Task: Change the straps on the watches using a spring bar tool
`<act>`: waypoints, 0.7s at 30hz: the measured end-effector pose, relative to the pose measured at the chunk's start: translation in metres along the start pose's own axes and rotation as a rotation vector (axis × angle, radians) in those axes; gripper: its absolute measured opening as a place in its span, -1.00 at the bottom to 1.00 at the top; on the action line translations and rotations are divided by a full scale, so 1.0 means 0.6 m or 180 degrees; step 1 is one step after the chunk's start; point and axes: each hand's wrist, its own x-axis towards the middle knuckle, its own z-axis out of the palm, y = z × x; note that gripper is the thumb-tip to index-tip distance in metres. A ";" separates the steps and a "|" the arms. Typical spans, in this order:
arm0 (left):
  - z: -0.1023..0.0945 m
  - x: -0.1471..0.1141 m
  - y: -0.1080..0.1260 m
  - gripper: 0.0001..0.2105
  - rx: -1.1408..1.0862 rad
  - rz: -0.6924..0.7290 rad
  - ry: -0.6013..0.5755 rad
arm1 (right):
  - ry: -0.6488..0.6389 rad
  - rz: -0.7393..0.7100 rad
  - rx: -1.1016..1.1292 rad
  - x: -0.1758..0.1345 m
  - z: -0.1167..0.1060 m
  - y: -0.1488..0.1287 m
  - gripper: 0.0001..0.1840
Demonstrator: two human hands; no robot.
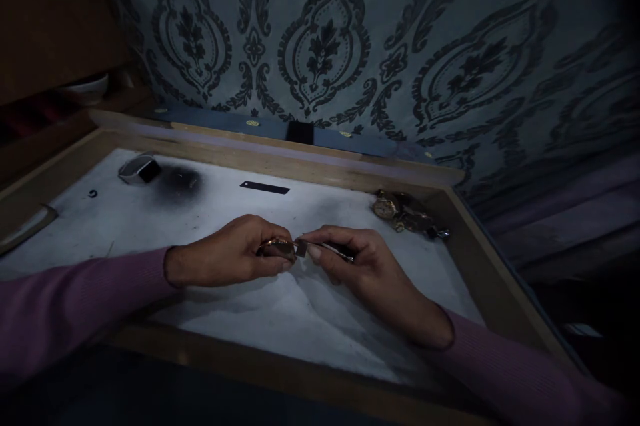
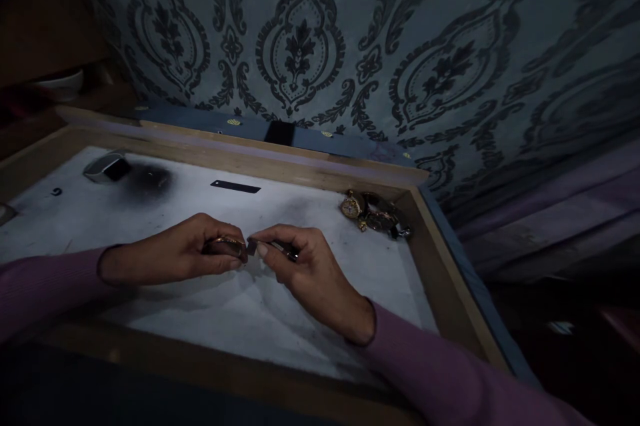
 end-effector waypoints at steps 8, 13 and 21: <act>0.001 0.000 -0.004 -0.89 0.0013 0.0017 0.0005 | -0.0012 -0.0069 -0.0033 0.000 0.001 0.002 -0.77; 0.001 -0.001 -0.002 -0.88 0.0028 0.0003 0.0025 | -0.0007 -0.0078 -0.0081 0.000 0.000 0.000 -0.77; 0.001 -0.001 -0.001 -0.88 -0.0041 -0.0049 0.0007 | -0.0011 -0.0121 -0.0162 -0.001 0.001 0.004 -0.77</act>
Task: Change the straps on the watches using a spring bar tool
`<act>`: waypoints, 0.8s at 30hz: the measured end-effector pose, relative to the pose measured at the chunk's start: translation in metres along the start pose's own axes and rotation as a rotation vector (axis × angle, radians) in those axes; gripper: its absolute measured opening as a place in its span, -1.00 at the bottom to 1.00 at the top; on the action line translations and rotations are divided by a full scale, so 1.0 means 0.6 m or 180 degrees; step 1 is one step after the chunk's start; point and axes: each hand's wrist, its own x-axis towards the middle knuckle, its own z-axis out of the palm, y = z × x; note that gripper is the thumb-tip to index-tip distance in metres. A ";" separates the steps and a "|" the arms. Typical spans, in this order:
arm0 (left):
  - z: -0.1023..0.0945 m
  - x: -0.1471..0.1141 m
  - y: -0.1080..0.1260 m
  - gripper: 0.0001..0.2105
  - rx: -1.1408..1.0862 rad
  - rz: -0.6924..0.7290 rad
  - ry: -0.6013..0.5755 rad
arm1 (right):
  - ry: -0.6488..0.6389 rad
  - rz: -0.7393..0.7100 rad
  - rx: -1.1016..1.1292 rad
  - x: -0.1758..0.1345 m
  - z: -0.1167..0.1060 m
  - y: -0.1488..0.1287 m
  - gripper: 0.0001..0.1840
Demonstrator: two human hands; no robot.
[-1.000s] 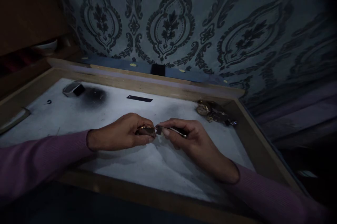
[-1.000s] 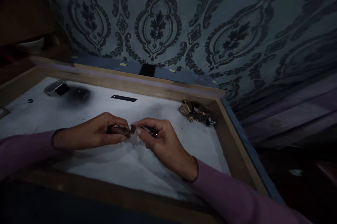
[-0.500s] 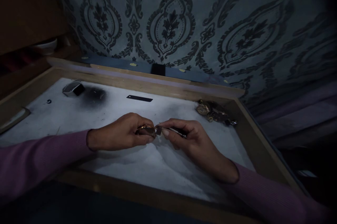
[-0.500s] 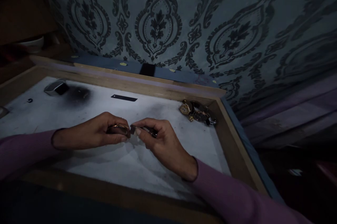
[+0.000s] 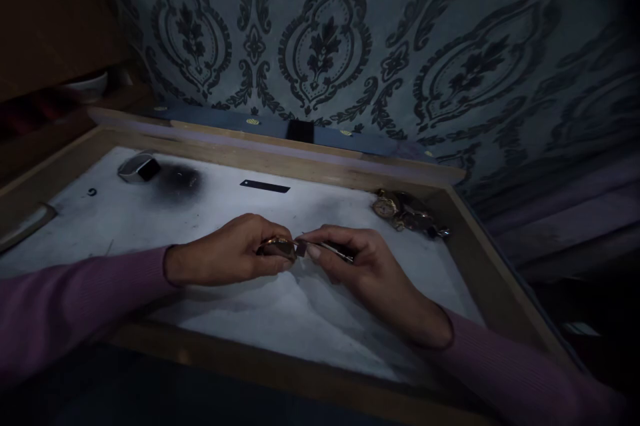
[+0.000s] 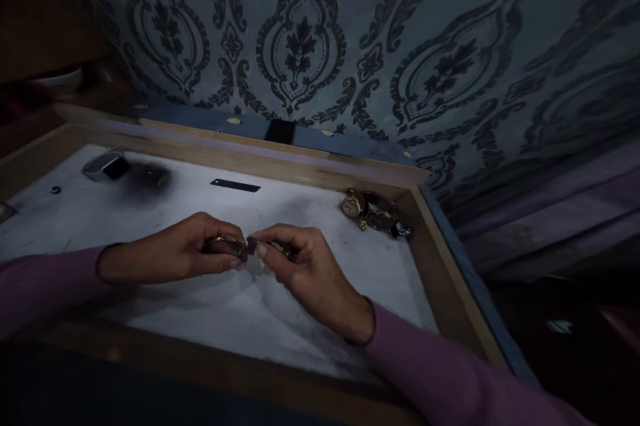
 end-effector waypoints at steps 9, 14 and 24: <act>0.000 0.000 -0.002 -0.87 -0.0074 0.0051 -0.0038 | 0.0104 -0.0175 -0.0034 0.002 0.003 0.001 -0.80; 0.001 0.001 -0.001 -0.89 -0.0056 0.0024 -0.0026 | 0.0136 -0.0152 -0.0004 0.000 0.003 0.003 -0.80; 0.000 0.001 0.001 -0.92 -0.0053 0.0039 -0.0048 | 0.0144 -0.0010 0.0143 -0.001 0.001 -0.002 -0.81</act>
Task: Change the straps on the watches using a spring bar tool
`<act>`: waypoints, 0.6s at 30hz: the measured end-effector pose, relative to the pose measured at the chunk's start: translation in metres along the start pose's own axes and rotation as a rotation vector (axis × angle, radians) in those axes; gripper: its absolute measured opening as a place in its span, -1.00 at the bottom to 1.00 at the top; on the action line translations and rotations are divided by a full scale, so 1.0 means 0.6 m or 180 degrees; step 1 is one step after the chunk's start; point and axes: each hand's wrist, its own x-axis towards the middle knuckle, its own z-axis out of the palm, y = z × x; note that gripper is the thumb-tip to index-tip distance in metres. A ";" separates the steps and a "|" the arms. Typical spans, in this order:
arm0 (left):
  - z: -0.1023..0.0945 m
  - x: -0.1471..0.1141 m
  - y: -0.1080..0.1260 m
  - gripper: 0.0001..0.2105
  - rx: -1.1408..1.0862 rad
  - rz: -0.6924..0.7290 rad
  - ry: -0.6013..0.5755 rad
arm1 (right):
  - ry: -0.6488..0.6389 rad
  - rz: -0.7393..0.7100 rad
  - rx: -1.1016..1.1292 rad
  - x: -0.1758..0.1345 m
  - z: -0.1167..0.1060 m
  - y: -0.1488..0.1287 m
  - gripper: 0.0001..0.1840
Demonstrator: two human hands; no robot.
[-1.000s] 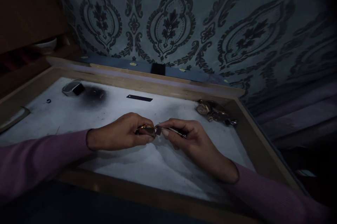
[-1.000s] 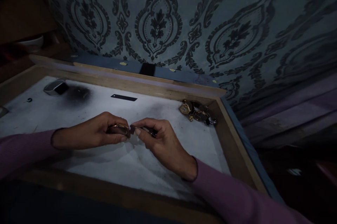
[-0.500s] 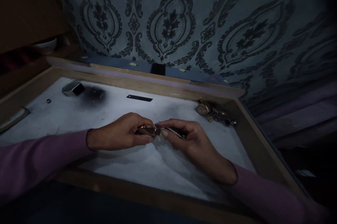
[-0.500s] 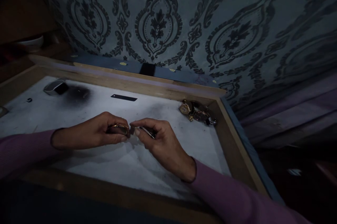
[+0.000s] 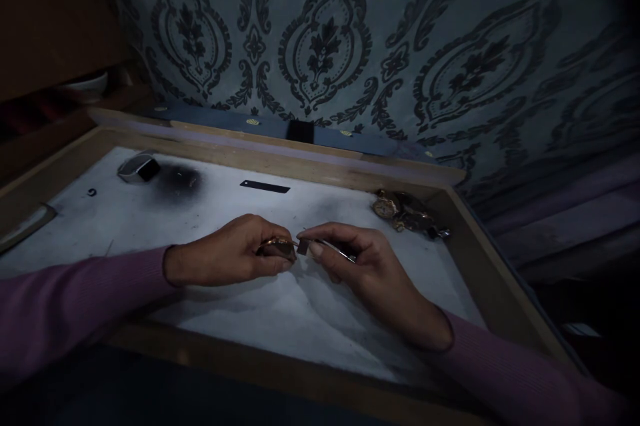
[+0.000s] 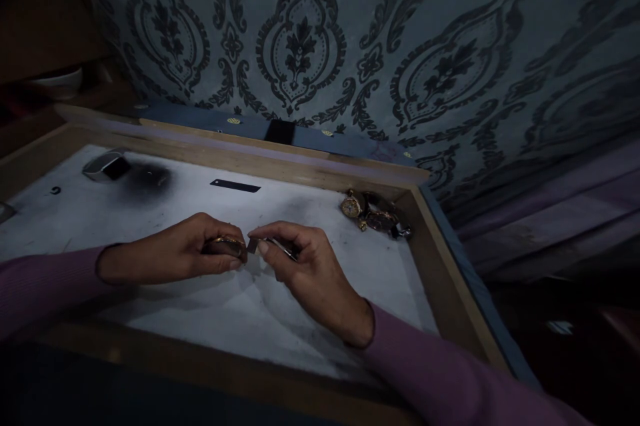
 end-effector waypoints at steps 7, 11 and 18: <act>0.000 0.000 -0.001 -0.88 0.0017 -0.0032 0.0003 | -0.0065 0.0054 0.0051 0.000 0.001 -0.002 -0.80; 0.001 -0.001 -0.003 -0.88 0.0067 -0.0023 0.0023 | -0.0080 0.0068 -0.0004 0.000 0.001 -0.002 -0.80; 0.000 0.001 -0.001 -0.90 0.0011 -0.0018 0.0016 | -0.0048 -0.0048 -0.0018 0.000 0.002 0.001 -0.81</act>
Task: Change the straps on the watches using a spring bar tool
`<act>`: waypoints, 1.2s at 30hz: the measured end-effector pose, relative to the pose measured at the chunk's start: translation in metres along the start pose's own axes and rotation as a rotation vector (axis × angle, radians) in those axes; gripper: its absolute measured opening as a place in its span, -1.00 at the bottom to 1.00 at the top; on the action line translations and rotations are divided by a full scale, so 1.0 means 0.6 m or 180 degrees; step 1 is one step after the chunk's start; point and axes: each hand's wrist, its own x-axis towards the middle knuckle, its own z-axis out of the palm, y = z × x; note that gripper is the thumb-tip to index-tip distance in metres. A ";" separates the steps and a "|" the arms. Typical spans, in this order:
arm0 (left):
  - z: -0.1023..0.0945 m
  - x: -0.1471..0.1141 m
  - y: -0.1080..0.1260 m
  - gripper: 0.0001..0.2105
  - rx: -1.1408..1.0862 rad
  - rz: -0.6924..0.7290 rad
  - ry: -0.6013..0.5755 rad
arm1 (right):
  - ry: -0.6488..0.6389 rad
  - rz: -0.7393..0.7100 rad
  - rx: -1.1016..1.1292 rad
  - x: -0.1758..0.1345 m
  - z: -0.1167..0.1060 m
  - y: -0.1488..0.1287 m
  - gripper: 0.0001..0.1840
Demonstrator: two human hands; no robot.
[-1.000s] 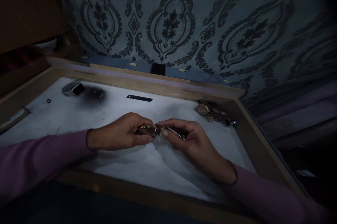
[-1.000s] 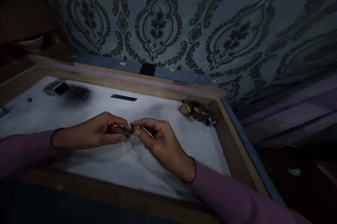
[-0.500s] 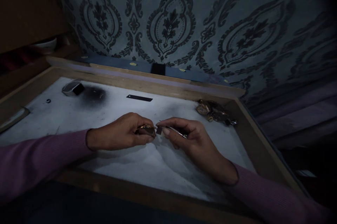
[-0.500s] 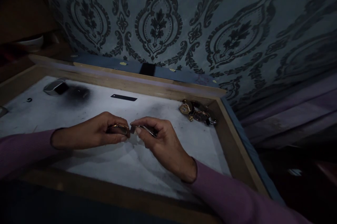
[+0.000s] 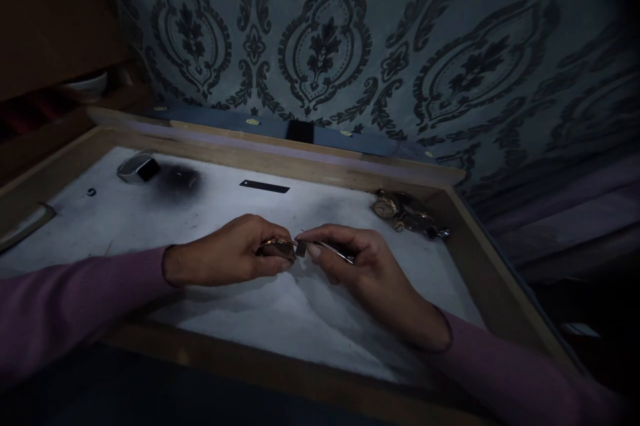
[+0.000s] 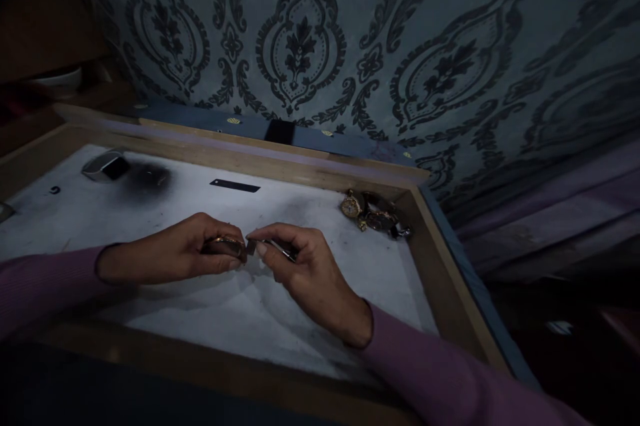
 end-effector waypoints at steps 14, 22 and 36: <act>-0.001 -0.002 0.000 -0.92 -0.0051 -0.0075 -0.0015 | 0.0005 -0.0186 -0.0277 0.000 0.000 -0.001 -0.81; 0.003 -0.001 0.000 -0.86 -0.0401 -0.0203 -0.0133 | 0.0069 -0.0744 -0.0543 -0.004 0.006 0.005 -0.80; 0.007 -0.005 -0.007 -0.87 0.0296 0.0049 0.0222 | 0.0211 -0.0612 -0.0511 -0.004 0.010 0.003 -0.83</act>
